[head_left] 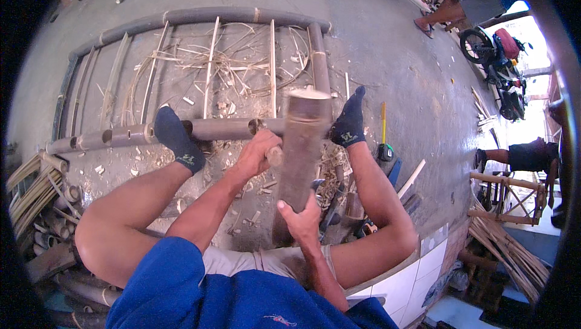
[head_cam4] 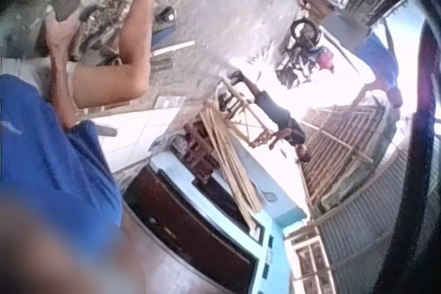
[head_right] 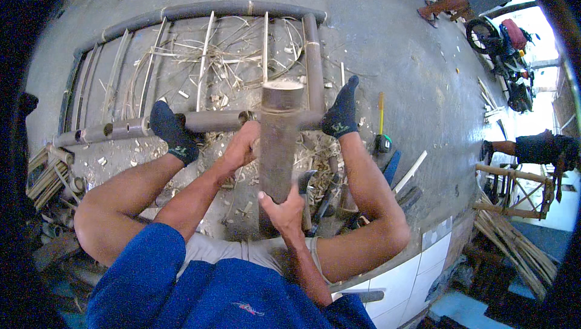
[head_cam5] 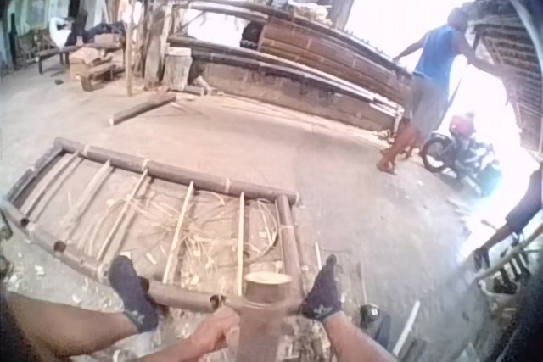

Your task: The person sits on the floor and assembles a bamboo frame by inserting small bamboo dowels into pre-drilled holes. They use a larger bamboo piece as a mallet to tap the dowels into place, then remove and reinsert them to adjust the fit.

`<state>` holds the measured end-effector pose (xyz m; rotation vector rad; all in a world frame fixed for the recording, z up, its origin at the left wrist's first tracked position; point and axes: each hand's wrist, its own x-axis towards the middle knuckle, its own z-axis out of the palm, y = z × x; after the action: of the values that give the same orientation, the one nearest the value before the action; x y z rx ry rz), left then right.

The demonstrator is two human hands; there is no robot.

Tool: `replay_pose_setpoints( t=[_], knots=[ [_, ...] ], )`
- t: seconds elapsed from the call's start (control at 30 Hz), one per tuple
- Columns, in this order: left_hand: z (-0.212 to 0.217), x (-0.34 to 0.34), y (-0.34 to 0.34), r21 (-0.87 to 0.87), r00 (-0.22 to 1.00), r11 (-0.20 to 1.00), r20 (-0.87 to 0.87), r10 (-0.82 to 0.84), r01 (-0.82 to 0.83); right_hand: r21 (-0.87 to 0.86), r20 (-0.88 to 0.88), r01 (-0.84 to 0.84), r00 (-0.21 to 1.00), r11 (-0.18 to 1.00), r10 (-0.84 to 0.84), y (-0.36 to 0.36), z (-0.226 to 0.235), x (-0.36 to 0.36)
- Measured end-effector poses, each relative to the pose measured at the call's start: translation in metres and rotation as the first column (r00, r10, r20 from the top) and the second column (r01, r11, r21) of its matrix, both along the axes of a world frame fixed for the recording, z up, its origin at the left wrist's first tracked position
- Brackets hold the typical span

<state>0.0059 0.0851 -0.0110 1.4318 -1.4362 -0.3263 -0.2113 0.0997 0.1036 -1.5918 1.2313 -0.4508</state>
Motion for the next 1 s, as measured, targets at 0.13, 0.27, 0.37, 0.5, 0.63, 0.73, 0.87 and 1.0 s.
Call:
replay_pose_setpoints(
  t=[0.13,0.27,0.37,0.5,0.63,0.73,0.87,1.0],
  knots=[
    [-0.005,-0.003,-0.006,0.076,0.946,0.997,-0.323,-0.002,0.028,-0.025,-0.037,-0.031,0.999,0.999,0.03,-0.006,0.011,0.009],
    [-0.001,0.001,-0.012,0.166,0.846,0.986,-0.529,0.068,0.025,0.084,-0.154,-0.082,0.984,0.993,0.094,-0.01,0.021,0.015],
    [0.008,0.011,-0.009,0.078,0.978,0.991,-0.166,0.123,-0.112,0.03,-0.03,-0.074,0.997,0.997,0.075,-0.009,0.026,0.008],
    [0.016,0.002,0.004,0.113,0.998,0.992,0.03,-0.059,0.056,-0.032,0.05,-0.054,0.997,0.998,0.056,-0.01,0.028,-0.009],
    [0.014,-0.012,0.012,0.155,0.995,0.987,0.081,-0.062,0.049,0.048,0.091,-0.014,0.996,0.999,0.009,-0.01,0.024,-0.02],
    [0.01,-0.01,0.016,0.155,0.997,0.988,0.078,-0.014,0.002,0.064,0.047,-0.021,0.999,0.998,0.018,-0.006,0.018,-0.026],
    [0.007,-0.002,0.019,0.142,0.998,0.99,0.063,0.005,-0.013,0.111,-0.002,-0.043,0.999,0.993,0.043,0.001,0.011,-0.03],
    [0.006,0.0,0.019,0.129,0.998,0.991,0.062,0.011,-0.019,0.065,-0.104,-0.083,0.991,0.994,0.089,0.005,0.013,-0.028]
  ],
)
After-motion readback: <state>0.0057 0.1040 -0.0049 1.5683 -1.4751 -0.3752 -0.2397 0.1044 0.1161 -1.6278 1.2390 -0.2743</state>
